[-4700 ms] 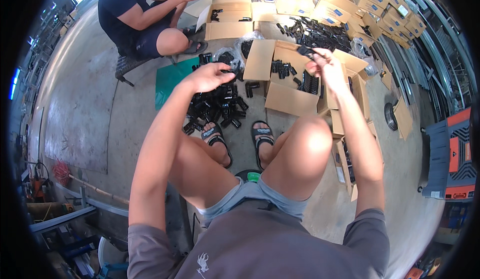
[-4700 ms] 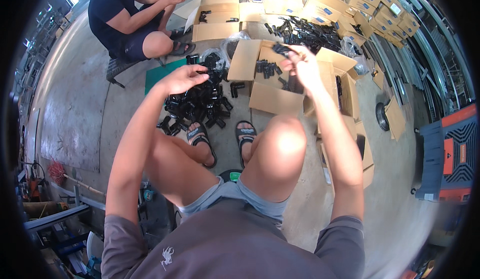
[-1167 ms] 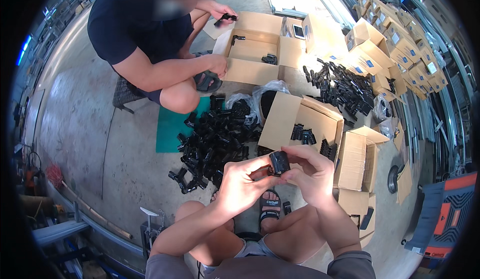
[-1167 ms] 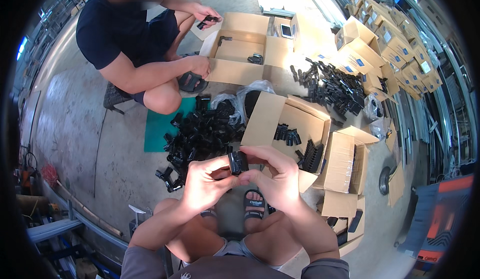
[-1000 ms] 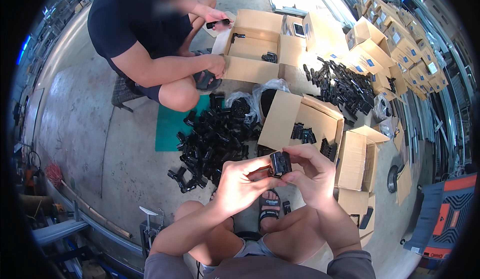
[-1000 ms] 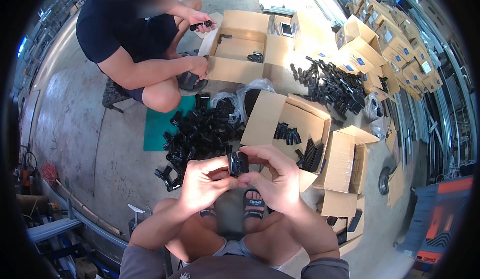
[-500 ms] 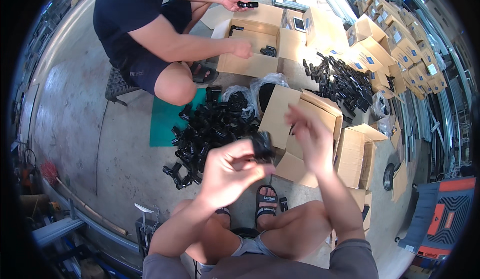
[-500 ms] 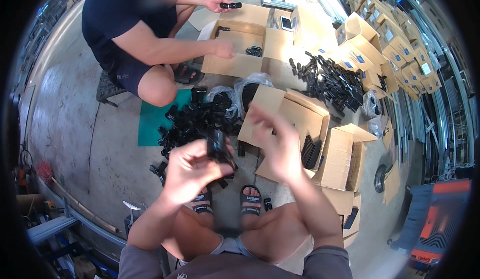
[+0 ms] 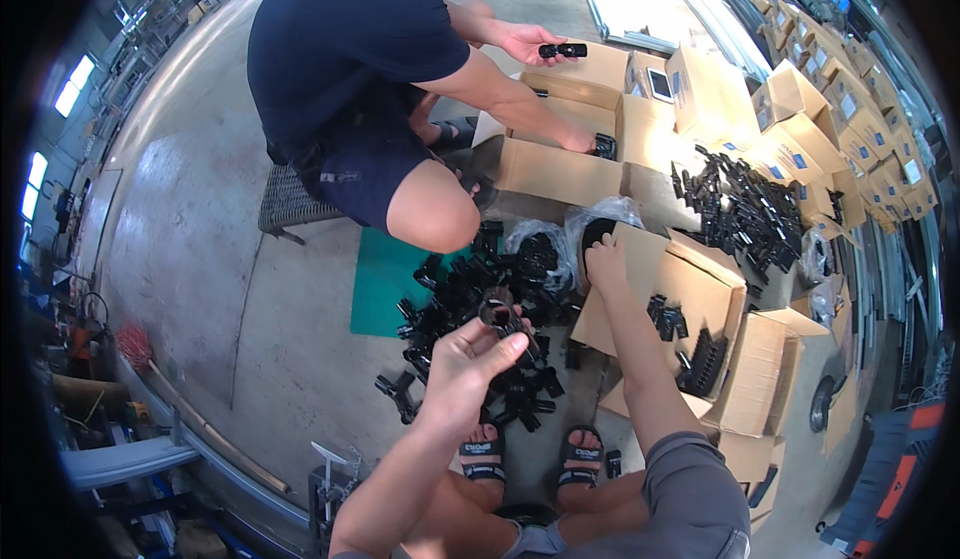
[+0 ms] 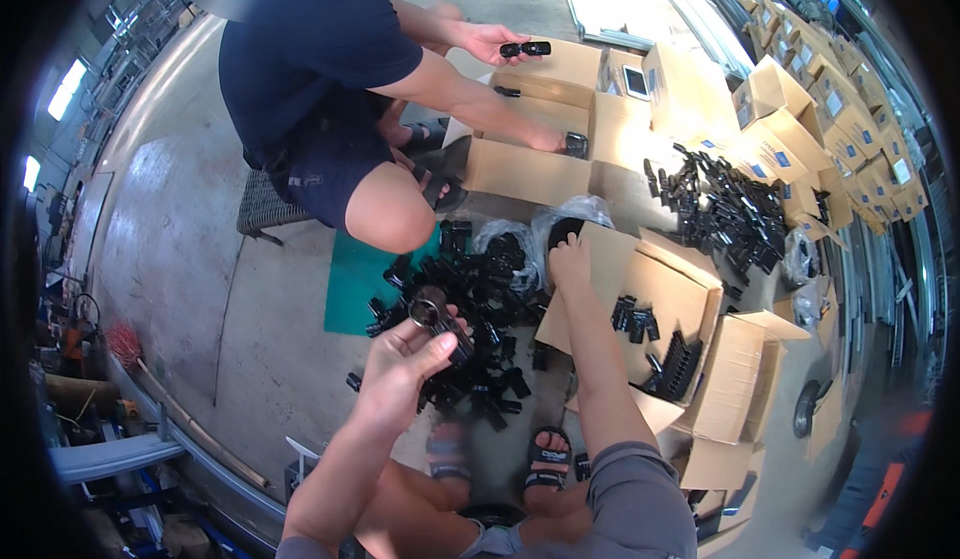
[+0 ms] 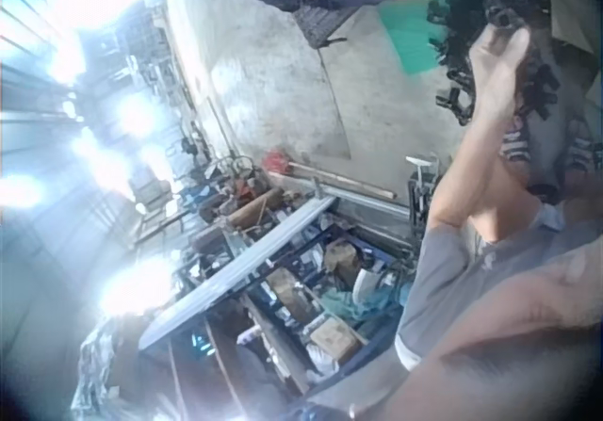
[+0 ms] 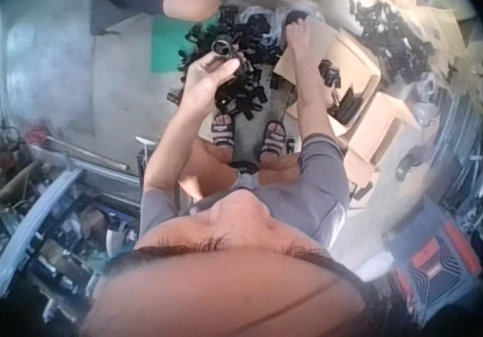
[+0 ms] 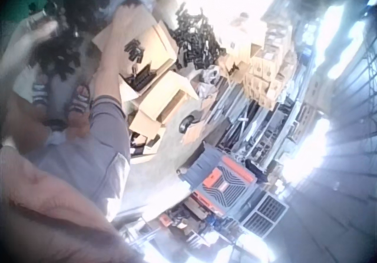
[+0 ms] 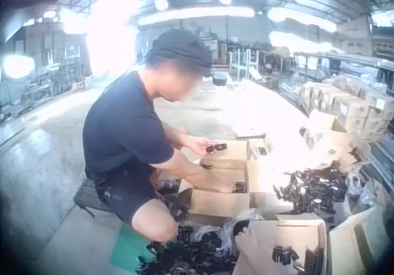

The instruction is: The person picks up black plastic components one by one, turns them over in their hands, and places them into cardboard boxes on the floor.

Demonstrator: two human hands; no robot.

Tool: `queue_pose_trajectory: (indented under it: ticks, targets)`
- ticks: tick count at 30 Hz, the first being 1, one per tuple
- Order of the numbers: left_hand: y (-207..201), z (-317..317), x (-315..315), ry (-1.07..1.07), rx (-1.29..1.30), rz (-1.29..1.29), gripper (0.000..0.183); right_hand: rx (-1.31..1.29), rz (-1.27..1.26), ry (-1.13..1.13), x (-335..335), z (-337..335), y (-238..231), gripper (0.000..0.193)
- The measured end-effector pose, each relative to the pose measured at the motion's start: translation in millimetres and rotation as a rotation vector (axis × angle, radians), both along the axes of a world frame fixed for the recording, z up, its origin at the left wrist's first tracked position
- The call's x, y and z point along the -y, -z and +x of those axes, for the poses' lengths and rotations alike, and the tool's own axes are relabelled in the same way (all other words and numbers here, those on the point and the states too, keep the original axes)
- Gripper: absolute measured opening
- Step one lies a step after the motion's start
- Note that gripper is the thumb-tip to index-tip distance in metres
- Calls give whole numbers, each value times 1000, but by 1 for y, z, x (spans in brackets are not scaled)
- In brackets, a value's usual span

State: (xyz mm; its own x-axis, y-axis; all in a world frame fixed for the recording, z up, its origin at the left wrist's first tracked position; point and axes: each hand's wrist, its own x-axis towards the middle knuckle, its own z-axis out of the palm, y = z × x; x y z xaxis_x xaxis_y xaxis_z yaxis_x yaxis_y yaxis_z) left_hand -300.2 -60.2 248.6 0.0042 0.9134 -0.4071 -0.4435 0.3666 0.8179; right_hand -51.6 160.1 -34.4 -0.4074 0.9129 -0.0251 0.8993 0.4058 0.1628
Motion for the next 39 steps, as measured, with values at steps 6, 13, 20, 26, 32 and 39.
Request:
queue_pose_trajectory:
  ticks: [6,13,20,26,32,39]
  targets:
    - [13,0,-24,46,4,-50,45,39,-38,83,-15,0,28,13]
    - [23,-1,-32,55,-12,-61,45,23,43,-9,-18,12,26,15]
    - [16,-7,-27,44,67,-74,51,-654,-44,221,-4,-6,-43,6]
    - [6,2,-22,136,255,92,43,-1783,-582,401,91,-3,-205,13]
    - [0,31,-7,204,169,195,8,-1702,-630,106,188,-16,-311,26]
    - [-29,43,17,190,161,227,11,-1081,-170,-37,244,-13,-359,25]
